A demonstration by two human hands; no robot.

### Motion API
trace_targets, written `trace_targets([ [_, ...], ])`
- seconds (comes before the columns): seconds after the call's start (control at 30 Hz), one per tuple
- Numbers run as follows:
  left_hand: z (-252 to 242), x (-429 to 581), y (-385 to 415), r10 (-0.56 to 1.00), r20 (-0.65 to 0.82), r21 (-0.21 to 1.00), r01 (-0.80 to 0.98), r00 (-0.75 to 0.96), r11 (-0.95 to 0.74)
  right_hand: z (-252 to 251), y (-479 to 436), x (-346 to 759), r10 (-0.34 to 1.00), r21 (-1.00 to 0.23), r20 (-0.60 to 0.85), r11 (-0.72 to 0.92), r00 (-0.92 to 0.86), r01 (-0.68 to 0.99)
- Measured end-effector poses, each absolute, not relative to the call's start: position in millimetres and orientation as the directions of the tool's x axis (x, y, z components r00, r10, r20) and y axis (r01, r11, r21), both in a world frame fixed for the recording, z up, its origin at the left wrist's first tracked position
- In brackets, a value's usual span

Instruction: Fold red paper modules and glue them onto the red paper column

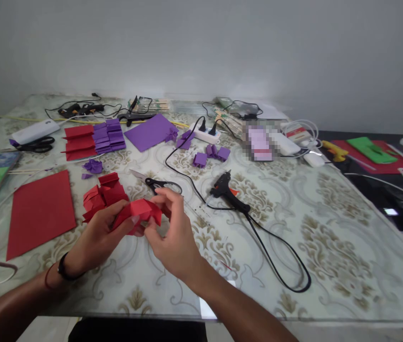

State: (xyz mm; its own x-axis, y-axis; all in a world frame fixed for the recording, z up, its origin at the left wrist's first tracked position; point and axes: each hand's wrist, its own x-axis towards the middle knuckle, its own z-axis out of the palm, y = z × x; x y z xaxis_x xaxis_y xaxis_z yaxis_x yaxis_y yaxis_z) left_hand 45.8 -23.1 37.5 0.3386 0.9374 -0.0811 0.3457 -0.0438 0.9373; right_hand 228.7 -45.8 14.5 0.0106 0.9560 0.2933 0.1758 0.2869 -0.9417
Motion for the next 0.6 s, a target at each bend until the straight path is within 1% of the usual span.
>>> trace_targets([
  [0.07, 36, 46, -23, 0.934, -0.102, 0.945, 0.326, 0.343, -0.016, 19, -44, 230, 0.976, -0.97, 0.216, 0.218, -0.026, 0.11],
  [0.13, 36, 45, -22, 0.946, -0.068, 0.932, 0.358, 0.317, -0.052, 24, -41, 233, 0.987, -0.985, 0.149, 0.153, -0.056, 0.076],
  [0.23, 38, 44, -21, 0.959, 0.025, 0.892, 0.427, 0.282, -0.149, 27, -36, 238, 0.993, -0.992, 0.075, 0.083, -0.092, 0.097],
  [0.37, 39, 44, -24, 0.941, 0.149, 0.814, 0.502, 0.304, -0.292, 26, -32, 241, 0.991, -0.99, 0.041, 0.058, -0.127, 0.131],
  [0.47, 35, 45, -26, 0.904, 0.277, 0.735, 0.534, 0.326, -0.418, 26, -32, 241, 0.992, -0.975, 0.085, 0.103, -0.097, 0.195],
  [0.6, 31, 45, -28, 0.838, 0.429, 0.612, 0.574, 0.338, -0.545, 28, -33, 242, 0.961, -0.888, 0.273, 0.27, -0.047, 0.373],
])
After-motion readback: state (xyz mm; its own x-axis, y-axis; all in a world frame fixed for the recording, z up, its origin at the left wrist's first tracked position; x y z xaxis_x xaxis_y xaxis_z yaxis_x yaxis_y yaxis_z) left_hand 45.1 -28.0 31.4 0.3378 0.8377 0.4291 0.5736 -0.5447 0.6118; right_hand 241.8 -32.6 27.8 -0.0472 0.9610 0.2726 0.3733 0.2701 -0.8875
